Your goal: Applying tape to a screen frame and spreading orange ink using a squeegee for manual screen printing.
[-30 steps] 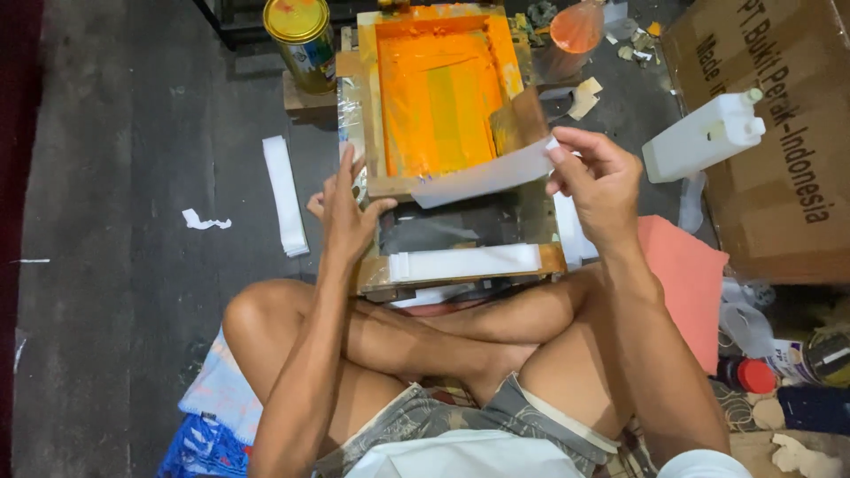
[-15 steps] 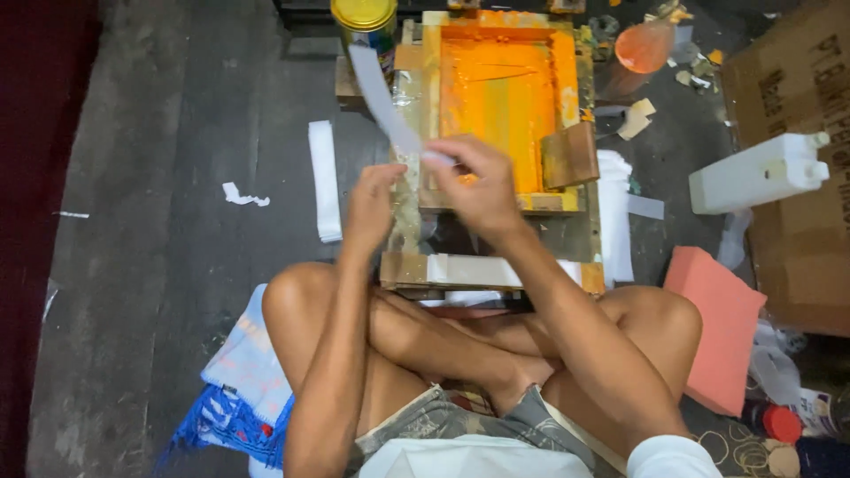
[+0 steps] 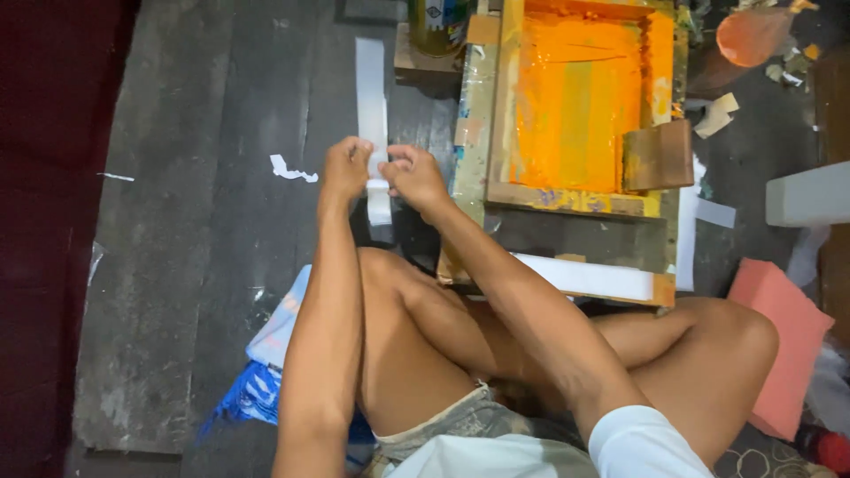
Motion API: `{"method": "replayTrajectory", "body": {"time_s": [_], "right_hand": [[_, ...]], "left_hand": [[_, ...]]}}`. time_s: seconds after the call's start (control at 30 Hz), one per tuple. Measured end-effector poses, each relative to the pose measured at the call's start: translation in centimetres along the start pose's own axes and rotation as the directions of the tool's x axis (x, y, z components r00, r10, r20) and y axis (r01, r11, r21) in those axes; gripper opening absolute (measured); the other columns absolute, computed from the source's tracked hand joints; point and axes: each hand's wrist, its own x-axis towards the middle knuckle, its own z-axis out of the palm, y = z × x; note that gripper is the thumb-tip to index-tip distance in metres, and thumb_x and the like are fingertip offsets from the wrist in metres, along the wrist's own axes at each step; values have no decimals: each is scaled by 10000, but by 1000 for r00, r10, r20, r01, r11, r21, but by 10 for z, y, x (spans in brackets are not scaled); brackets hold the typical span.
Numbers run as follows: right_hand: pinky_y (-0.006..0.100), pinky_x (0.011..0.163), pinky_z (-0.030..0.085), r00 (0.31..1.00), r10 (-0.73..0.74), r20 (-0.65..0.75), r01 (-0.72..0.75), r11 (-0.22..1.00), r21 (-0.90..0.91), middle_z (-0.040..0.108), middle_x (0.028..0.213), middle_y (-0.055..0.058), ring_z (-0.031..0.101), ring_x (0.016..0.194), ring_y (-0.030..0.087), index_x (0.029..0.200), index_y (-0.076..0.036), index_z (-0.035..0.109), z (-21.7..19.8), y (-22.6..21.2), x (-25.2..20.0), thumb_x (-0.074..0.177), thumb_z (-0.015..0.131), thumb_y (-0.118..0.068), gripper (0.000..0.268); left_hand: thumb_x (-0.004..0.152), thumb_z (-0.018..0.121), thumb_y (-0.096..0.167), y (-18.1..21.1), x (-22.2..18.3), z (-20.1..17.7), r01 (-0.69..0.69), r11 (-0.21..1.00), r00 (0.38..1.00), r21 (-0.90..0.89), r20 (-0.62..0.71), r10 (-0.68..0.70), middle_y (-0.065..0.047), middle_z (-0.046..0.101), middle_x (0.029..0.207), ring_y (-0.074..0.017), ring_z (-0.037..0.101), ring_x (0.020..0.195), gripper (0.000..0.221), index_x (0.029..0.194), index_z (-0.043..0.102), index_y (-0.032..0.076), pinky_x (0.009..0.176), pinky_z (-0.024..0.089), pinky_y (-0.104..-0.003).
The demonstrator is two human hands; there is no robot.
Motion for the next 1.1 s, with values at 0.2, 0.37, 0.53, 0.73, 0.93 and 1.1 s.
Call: {"method": "replayTrajectory", "body": {"time_s": [0.2,0.37,0.53,0.73,0.93,1.1], "right_hand": [[319,641,667,981,141,-131,-148,988,-52,756,988,165,752,749,222,1221,-29,701,12,24,29,849,713,-77,376],[323,534,638,952,168,-255,-228,948,-224,762,849,130,755,660,229,1070,-72,767,12,56,45,793,736,-91,279],[335,506,629,939,181,-294,-283,891,-355,732,675,98,736,573,228,924,-127,795,14,66,46,755,723,-123,183],[311,471,593,949,191,-249,-281,870,-406,720,637,73,722,541,210,842,-161,785,12,74,47,762,747,-145,91],[396,692,601,961,86,-264,-225,799,-558,762,775,109,770,814,317,821,-188,801,16,56,32,807,647,-107,174],[536,907,550,963,-218,-157,123,878,-462,766,984,239,705,1028,455,1106,-53,776,11,-4,-10,873,624,-99,282]], "left_hand": [[980,627,440,-18,-9,9,318,934,946,161,7,-323,-143,718,716,-272,729,619,363,884,760,115,600,571,-401],[987,561,390,-53,4,24,502,849,853,165,68,-518,-207,698,802,-337,706,729,428,1022,760,12,600,591,-464],[983,555,395,-1,-20,6,501,818,820,282,147,-553,-255,710,1201,-402,671,1169,534,1200,715,-66,942,569,-514],[961,565,407,12,-26,3,471,814,818,339,176,-547,-259,686,1255,-389,628,1244,563,1213,711,-74,1011,536,-509],[958,551,348,-23,-15,12,492,823,826,285,147,-544,-264,747,922,-349,758,912,524,1154,732,-103,849,594,-490],[1019,527,318,-21,-2,13,273,930,953,247,66,-297,-312,705,1125,-481,649,1152,457,1116,735,-78,943,529,-593]]}}
